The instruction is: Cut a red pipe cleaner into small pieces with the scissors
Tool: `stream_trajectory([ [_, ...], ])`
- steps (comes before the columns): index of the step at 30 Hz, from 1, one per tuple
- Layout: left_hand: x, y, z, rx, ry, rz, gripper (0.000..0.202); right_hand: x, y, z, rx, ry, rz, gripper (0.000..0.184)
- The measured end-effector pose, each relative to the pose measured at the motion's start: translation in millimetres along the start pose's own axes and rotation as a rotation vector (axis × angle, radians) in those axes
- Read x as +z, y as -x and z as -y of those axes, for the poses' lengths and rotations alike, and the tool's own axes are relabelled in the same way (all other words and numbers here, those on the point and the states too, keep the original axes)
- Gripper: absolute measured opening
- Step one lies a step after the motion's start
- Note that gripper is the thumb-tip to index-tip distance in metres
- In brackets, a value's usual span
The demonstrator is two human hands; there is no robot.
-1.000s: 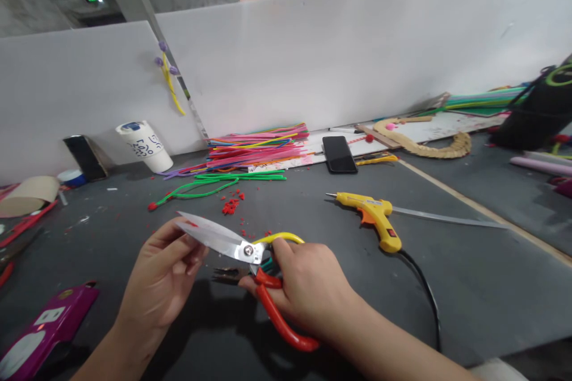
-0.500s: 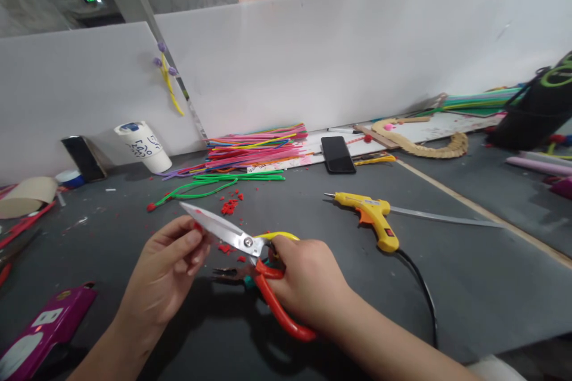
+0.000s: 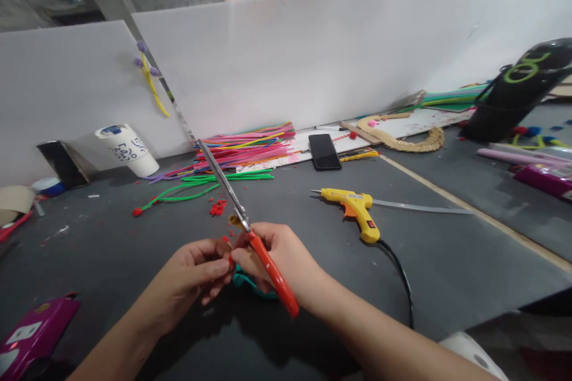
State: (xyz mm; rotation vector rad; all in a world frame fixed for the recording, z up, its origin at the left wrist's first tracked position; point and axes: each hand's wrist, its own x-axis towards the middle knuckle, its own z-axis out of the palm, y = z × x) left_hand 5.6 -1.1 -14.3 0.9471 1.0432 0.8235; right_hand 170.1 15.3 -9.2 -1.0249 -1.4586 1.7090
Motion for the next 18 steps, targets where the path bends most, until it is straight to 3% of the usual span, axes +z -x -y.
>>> stream_trajectory([
  [4,-0.3,-1,2,-0.003,-0.058,0.001,0.015,0,-1,-2,-0.018,0.072,-0.005,0.005],
  [9,3.4,0,-1,0.111,-0.252,-0.127,0.009,0,-2,-2,-0.101,0.193,-0.048,0.007],
  [13,8.8,1,-3,0.166,-0.394,-0.163,0.007,0,-3,-6,-0.161,0.319,-0.071,0.007],
  [18,9.5,0,-1,0.191,-0.37,-0.168,0.005,-2,-3,-9,-0.192,0.452,-0.111,0.009],
])
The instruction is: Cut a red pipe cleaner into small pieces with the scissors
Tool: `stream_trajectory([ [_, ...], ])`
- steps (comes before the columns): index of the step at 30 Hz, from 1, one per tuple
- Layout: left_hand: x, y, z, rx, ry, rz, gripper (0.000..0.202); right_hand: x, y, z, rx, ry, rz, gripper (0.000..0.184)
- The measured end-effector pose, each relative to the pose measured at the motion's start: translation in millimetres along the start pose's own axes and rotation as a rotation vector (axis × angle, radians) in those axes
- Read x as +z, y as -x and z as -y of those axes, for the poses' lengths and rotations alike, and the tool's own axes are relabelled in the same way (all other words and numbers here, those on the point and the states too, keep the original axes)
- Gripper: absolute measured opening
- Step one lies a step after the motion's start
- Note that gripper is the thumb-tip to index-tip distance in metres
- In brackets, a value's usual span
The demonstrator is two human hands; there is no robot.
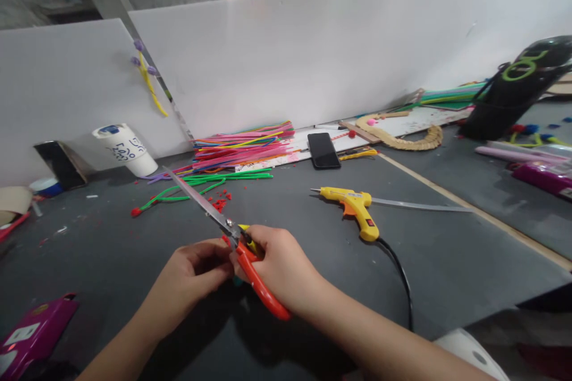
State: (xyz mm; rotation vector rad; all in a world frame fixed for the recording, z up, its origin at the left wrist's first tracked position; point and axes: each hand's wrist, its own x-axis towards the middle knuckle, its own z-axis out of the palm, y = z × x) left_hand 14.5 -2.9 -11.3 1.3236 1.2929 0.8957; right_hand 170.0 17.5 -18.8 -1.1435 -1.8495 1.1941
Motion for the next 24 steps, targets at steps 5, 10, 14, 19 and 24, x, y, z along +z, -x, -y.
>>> stream_trajectory([
  [5,-10.8,-1,7,0.089,0.137,-0.161,0.006,-10,4,7,-0.051,0.262,-0.051,0.028],
  [10,-20.5,1,8,0.247,0.316,-0.286,0.002,-12,10,6,-0.053,0.581,-0.064,0.037],
  [14,-19.4,2,6,0.314,0.431,-0.344,0.008,-8,14,-1,-0.094,0.715,-0.066,0.041],
  [19,-16.7,2,4,0.344,0.495,-0.375,0.007,-6,16,-7,-0.107,0.789,-0.078,0.039],
  [24,-16.4,3,3,0.333,0.514,-0.395,0.007,-5,15,-10,-0.164,0.814,-0.1,0.037],
])
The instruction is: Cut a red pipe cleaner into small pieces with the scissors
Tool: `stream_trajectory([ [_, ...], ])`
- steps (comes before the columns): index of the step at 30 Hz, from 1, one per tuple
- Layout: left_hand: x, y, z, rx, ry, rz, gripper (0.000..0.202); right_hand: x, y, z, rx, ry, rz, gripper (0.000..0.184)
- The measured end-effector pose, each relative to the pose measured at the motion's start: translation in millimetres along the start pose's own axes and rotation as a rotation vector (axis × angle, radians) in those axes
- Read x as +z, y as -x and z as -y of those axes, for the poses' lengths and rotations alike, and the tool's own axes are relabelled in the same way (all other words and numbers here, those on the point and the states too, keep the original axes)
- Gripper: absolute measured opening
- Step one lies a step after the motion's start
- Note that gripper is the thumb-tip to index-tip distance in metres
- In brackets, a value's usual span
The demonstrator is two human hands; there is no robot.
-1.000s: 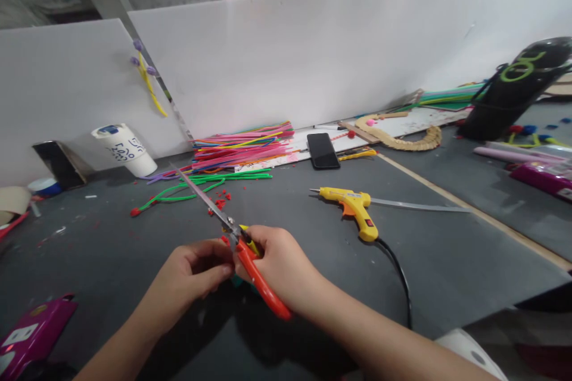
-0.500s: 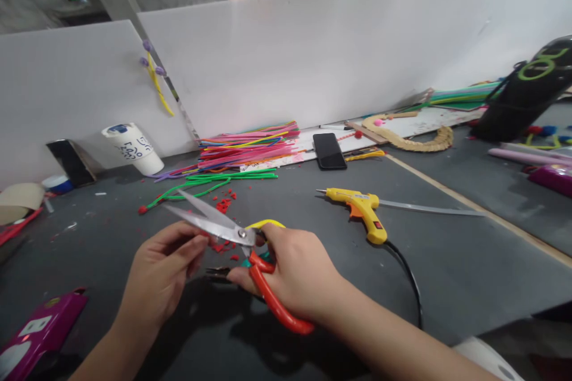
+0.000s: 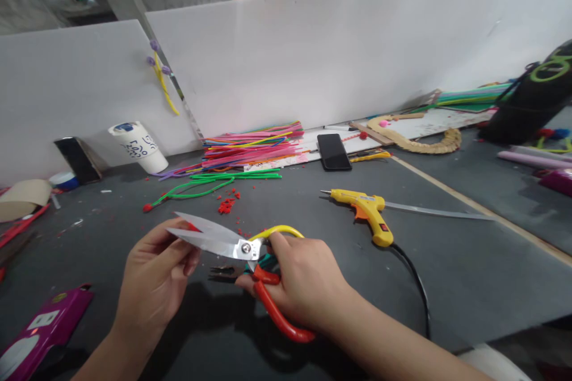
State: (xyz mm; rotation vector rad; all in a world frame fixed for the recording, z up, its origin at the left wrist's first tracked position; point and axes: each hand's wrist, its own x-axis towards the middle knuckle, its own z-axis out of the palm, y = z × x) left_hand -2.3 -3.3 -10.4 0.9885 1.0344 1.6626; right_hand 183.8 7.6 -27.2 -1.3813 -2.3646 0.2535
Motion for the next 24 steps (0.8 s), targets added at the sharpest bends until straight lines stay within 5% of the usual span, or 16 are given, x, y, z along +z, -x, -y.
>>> stream_trajectory([
  [24,5.3,1.2,-5.4,-0.117,0.035,-0.048,0.004,4.6,-1.1,-1.8,-0.066,0.088,-0.075,0.039],
])
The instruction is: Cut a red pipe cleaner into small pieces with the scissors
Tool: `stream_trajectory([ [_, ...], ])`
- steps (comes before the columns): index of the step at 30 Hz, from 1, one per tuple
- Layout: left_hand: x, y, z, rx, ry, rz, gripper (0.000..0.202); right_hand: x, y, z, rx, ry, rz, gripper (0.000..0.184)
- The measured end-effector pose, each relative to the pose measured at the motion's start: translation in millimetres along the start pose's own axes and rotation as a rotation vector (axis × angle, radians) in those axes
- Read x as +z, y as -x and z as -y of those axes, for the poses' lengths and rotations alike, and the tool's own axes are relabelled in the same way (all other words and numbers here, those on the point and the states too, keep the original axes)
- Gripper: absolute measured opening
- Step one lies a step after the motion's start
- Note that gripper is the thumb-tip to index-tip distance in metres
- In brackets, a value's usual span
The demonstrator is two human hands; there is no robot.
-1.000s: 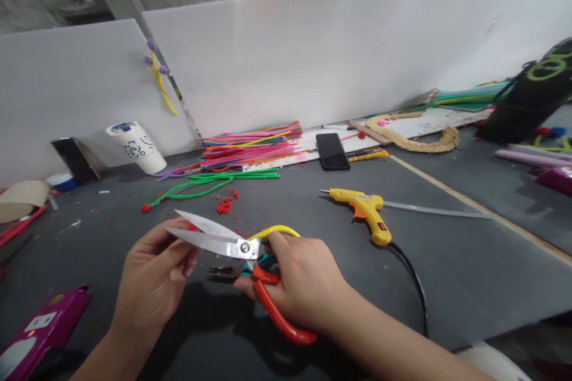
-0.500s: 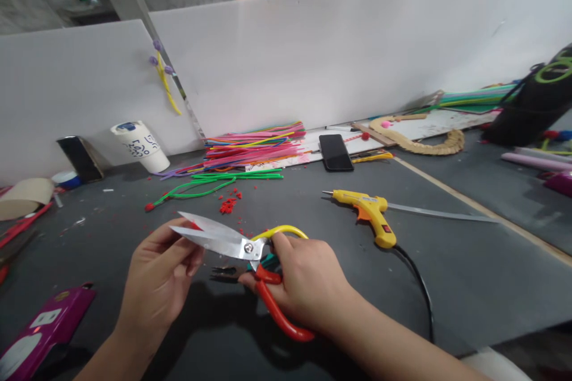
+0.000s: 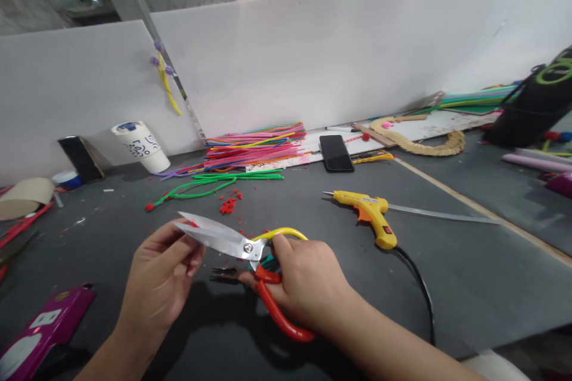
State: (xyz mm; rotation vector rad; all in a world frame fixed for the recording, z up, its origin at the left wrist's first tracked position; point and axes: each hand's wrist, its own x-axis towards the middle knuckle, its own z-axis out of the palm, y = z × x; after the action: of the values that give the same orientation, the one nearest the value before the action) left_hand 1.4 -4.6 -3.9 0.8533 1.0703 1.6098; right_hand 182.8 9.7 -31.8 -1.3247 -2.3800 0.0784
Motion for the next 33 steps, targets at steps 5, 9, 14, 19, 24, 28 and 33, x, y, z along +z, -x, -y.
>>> stream_trajectory([
  [5,1.3,-1.3,-1.7,0.003,-0.008,0.0,0.004,-2.9,-1.6,2.4,0.009,-0.003,0.026,0.042],
  [9,-0.4,-2.0,-1.0,0.006,-0.023,0.003,0.003,-2.1,-2.1,2.5,0.016,0.003,0.034,0.042],
  [14,-0.7,-2.1,-0.8,0.006,-0.026,0.007,0.002,-1.9,-2.2,1.8,0.022,0.014,0.043,0.042],
  [19,-3.0,-3.8,0.7,0.008,-0.042,0.004,0.004,-2.4,-2.6,1.5,0.026,0.026,0.045,0.042],
  [24,-4.0,-3.3,1.9,0.031,-0.057,-0.001,0.003,-0.5,-1.5,1.2,0.007,0.037,0.02,0.043],
  [28,-2.3,-1.3,1.9,0.074,-0.057,-0.011,0.003,-0.1,-0.2,0.6,-0.014,0.038,0.003,0.042],
  [33,0.2,0.7,2.7,0.093,-0.034,-0.016,0.005,-0.9,-1.4,0.5,-0.009,0.028,0.019,0.042],
])
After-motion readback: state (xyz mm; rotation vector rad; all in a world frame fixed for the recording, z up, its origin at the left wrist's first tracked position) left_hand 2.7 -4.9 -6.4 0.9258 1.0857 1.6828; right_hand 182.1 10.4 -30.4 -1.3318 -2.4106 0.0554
